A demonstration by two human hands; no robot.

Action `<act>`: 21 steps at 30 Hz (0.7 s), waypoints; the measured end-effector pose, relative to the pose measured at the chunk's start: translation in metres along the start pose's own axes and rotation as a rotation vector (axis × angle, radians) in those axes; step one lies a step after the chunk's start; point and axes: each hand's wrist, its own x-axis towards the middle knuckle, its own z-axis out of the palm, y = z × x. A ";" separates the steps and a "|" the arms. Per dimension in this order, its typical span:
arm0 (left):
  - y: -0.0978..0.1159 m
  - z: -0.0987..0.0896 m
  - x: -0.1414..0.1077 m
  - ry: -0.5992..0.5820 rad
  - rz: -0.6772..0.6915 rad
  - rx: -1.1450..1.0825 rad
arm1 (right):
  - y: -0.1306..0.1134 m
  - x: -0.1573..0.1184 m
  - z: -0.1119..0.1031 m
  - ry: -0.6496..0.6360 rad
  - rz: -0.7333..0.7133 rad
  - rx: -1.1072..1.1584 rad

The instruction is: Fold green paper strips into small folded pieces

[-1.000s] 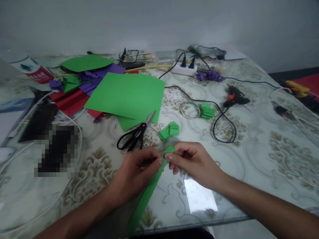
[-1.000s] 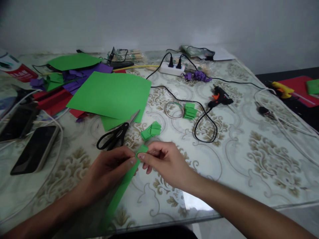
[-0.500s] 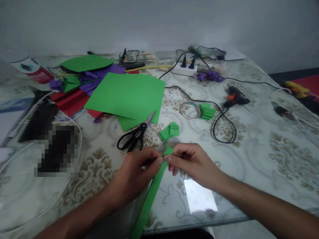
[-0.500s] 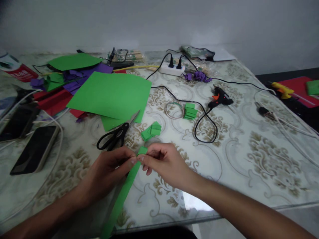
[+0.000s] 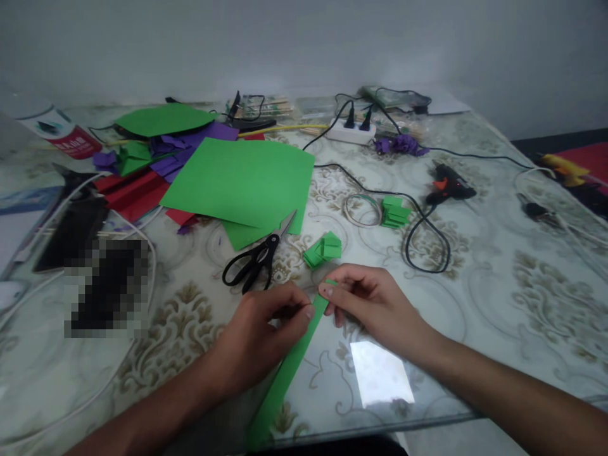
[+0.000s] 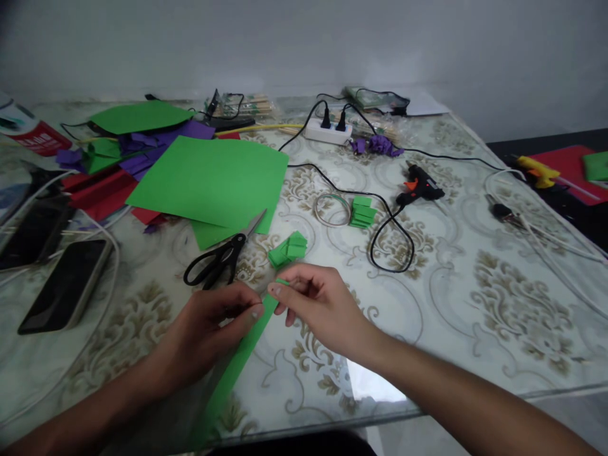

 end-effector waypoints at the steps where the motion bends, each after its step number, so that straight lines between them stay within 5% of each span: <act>1: 0.001 0.000 0.000 0.000 -0.009 -0.002 | -0.001 0.000 0.000 0.018 0.001 0.005; 7: 0.002 0.000 0.000 0.004 -0.028 -0.011 | -0.004 0.004 -0.001 0.103 0.020 0.035; 16: 0.000 0.001 0.000 0.001 -0.015 -0.026 | 0.002 0.002 0.001 -0.055 0.053 0.024; 21: 0.001 -0.001 0.001 0.014 -0.011 0.008 | 0.001 0.004 -0.006 0.063 -0.001 0.041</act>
